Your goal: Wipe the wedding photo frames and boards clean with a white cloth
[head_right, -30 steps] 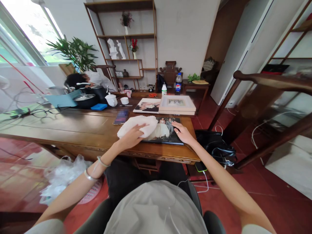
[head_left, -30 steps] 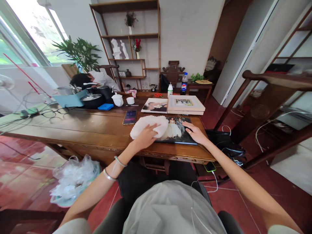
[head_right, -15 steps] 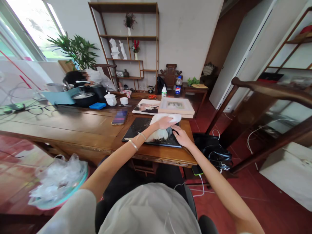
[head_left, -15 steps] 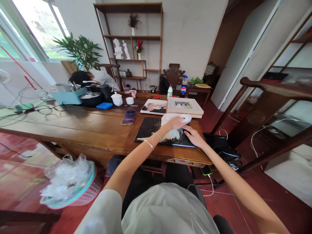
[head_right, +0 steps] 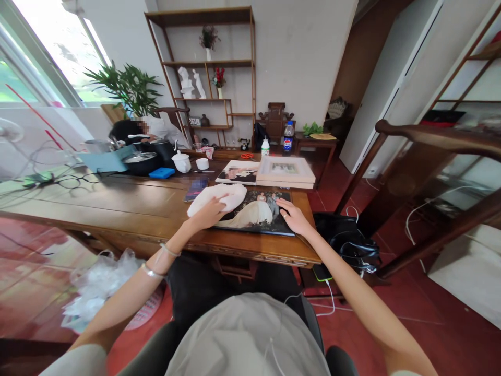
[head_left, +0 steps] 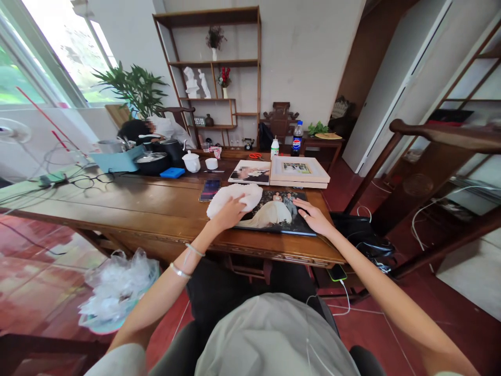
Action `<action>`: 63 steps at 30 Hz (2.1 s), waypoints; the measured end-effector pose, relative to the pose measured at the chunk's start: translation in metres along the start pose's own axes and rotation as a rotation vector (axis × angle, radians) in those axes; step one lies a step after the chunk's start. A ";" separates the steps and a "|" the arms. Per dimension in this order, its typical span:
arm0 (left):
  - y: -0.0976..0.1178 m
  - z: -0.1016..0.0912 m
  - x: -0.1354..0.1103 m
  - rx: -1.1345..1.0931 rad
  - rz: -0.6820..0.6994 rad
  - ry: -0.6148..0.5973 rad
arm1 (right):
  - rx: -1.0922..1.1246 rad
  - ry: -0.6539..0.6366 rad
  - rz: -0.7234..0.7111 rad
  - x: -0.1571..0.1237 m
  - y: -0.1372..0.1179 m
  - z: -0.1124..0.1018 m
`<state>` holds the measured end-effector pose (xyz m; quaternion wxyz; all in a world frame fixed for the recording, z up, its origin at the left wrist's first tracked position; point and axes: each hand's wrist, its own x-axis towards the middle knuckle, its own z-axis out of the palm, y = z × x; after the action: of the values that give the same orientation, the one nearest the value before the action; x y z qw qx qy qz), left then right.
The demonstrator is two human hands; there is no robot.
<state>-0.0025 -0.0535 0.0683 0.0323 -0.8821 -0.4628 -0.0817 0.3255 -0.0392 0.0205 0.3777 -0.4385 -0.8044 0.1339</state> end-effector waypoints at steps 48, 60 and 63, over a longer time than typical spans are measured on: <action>0.047 -0.008 -0.063 -0.167 -0.093 0.105 | 0.007 0.050 0.086 0.001 -0.014 -0.005; -0.004 -0.015 -0.061 -0.400 -0.369 0.372 | -0.417 -0.155 -0.225 0.023 -0.126 0.023; -0.014 -0.018 -0.066 -0.454 -0.428 0.408 | -0.508 -0.257 -0.247 0.032 -0.160 0.059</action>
<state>-0.0525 -0.1014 0.0742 -0.0905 -0.7155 -0.5911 -0.3613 0.1757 -0.0995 0.0839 0.1644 -0.3975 -0.9005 -0.0640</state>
